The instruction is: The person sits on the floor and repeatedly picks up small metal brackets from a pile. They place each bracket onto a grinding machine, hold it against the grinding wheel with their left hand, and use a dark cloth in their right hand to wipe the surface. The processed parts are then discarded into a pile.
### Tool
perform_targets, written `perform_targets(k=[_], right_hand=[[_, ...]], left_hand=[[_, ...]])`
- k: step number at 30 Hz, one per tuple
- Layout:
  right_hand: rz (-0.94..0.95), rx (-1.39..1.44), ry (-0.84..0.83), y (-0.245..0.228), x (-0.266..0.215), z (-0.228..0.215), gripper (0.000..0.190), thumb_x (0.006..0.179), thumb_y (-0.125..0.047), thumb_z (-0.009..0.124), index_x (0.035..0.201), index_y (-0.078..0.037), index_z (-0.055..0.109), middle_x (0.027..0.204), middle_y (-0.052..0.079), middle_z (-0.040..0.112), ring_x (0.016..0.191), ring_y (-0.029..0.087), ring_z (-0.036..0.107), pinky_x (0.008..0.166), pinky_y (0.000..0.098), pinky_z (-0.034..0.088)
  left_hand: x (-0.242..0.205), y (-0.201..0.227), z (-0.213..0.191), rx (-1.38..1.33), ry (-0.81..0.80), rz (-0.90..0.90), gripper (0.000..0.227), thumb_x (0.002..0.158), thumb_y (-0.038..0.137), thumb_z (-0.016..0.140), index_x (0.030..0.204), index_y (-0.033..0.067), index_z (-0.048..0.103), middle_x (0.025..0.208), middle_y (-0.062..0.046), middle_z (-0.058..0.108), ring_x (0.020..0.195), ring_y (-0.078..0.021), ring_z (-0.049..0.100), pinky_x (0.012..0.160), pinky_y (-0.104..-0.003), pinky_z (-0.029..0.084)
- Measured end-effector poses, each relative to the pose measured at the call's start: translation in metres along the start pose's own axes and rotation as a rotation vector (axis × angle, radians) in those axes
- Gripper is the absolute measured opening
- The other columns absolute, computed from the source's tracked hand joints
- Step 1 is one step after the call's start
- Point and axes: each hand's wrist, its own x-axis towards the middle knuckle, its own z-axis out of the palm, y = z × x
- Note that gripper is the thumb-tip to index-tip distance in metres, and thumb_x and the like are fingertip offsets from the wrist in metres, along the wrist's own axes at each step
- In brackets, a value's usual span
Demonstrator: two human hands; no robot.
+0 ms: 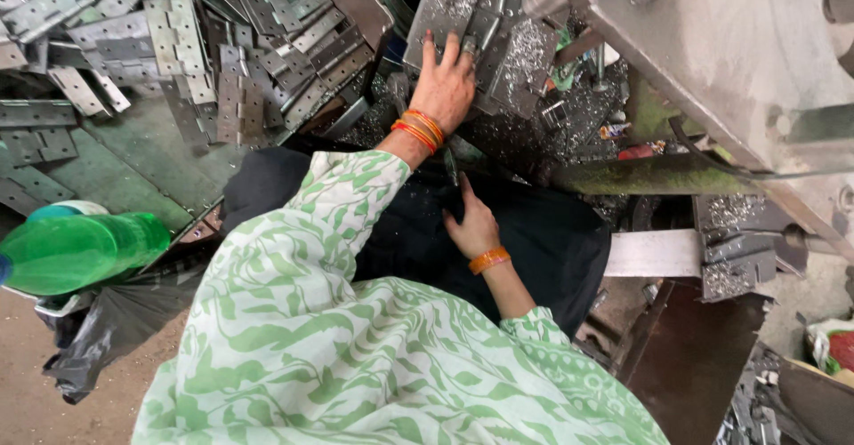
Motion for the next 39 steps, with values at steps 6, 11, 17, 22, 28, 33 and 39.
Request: perform_targets(k=[6,11,17,22,28,33,39], right_hand=[[-0.004,-0.115,-0.093,-0.015,0.007,-0.029,0.090,0.082,-0.034,0.074,0.158,-0.012,0.031,0.120,0.027,0.067,0.107,0.046,0.065,0.090,0.0532,0.054],[-0.074,-0.197,-0.143,-0.023,0.023,-0.065,0.077,0.089,-0.041,0.071,0.152,-0.008,0.042,0.118,0.027,0.069,0.107,0.045,0.067,0.090,0.0531,0.055],[0.040,-0.144,-0.062,-0.008,0.000,-0.002,0.089,0.085,-0.035,0.072,0.161,-0.018,0.028,0.119,0.026,0.068,0.102,0.046,0.068,0.086,0.0529,0.056],[0.027,0.012,0.014,0.014,-0.007,0.043,0.092,0.085,-0.030,0.073,0.163,-0.021,0.024,0.124,0.025,0.068,0.105,0.045,0.069,0.086,0.0516,0.057],[-0.051,-0.037,-0.036,0.007,0.003,-0.006,0.089,0.083,-0.032,0.074,0.159,-0.015,0.030,0.123,0.028,0.068,0.110,0.045,0.066,0.093,0.0513,0.054],[-0.045,-0.110,-0.108,-0.004,0.020,-0.047,0.075,0.090,-0.039,0.071,0.154,-0.011,0.043,0.126,0.028,0.067,0.115,0.045,0.065,0.098,0.0498,0.054],[-0.026,0.078,0.059,0.004,-0.011,0.030,0.089,0.082,-0.027,0.073,0.160,-0.015,0.032,0.127,0.028,0.066,0.110,0.046,0.066,0.090,0.0504,0.056]], left_hand=[[0.005,0.009,-0.003,0.134,-0.117,0.053,0.034,0.089,0.031,0.060,0.105,0.0077,0.079,0.129,-0.017,0.065,0.137,-0.0422,0.040,0.107,-0.071,0.029],[-0.002,0.018,-0.002,0.171,-0.053,0.049,0.033,0.093,0.032,0.062,0.106,0.0063,0.079,0.125,-0.019,0.066,0.133,-0.0423,0.043,0.110,-0.072,0.031],[0.002,0.007,-0.006,0.091,-0.121,0.038,0.030,0.090,0.028,0.061,0.104,0.0078,0.079,0.128,-0.016,0.064,0.135,-0.0421,0.041,0.108,-0.071,0.030],[-0.009,0.002,-0.002,0.063,0.032,0.029,0.034,0.091,0.027,0.062,0.113,0.0064,0.078,0.126,-0.015,0.064,0.135,-0.0425,0.040,0.109,-0.072,0.030],[-0.002,0.001,0.006,-0.046,-0.084,0.014,0.031,0.097,0.024,0.060,0.117,0.0067,0.076,0.129,-0.013,0.063,0.139,-0.0417,0.038,0.112,-0.073,0.027],[0.025,-0.003,0.015,-0.052,-0.020,-0.049,0.033,0.087,0.022,0.062,0.115,0.0105,0.076,0.138,-0.009,0.060,0.137,-0.0386,0.037,0.110,-0.072,0.027],[0.030,-0.005,0.026,-0.119,-0.029,-0.070,0.029,0.093,0.021,0.061,0.114,0.0101,0.078,0.140,-0.009,0.060,0.142,-0.0389,0.035,0.112,-0.072,0.026]])
